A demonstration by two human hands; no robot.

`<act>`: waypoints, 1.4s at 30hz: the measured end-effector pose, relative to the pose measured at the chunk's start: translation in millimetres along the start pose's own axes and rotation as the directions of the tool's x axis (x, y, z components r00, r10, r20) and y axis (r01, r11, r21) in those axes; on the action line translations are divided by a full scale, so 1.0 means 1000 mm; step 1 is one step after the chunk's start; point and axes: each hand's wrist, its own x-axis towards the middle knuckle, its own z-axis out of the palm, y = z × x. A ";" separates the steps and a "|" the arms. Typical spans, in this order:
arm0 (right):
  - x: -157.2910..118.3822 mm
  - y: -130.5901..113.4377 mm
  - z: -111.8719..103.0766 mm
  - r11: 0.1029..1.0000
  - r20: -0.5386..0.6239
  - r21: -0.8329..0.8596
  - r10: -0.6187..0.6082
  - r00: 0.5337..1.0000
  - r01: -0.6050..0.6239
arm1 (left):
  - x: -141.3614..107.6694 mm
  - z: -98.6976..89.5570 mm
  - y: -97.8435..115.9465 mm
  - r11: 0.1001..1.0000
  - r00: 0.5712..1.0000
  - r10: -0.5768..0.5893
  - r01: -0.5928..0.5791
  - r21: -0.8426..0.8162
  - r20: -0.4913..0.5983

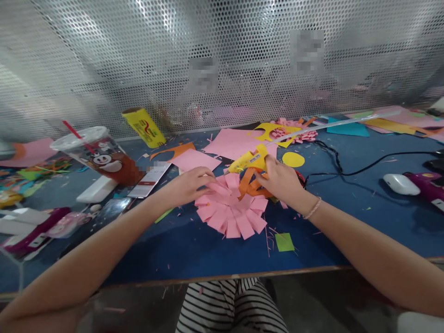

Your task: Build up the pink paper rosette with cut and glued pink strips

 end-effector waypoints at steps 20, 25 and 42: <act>0.000 -0.028 0.000 0.971 0.072 -0.025 -0.235 0.969 0.237 | -0.022 0.021 0.012 0.961 0.960 0.090 -0.014 0.277 -0.264; 0.000 -0.023 -0.001 0.965 0.097 -0.045 -0.251 0.963 0.257 | -0.021 0.021 0.012 0.955 0.955 0.100 -0.014 0.295 -0.278; 0.000 -0.010 -0.006 0.958 0.118 -0.052 -0.276 0.954 0.284 | -0.022 0.021 0.012 0.939 0.950 0.134 -0.031 0.342 -0.281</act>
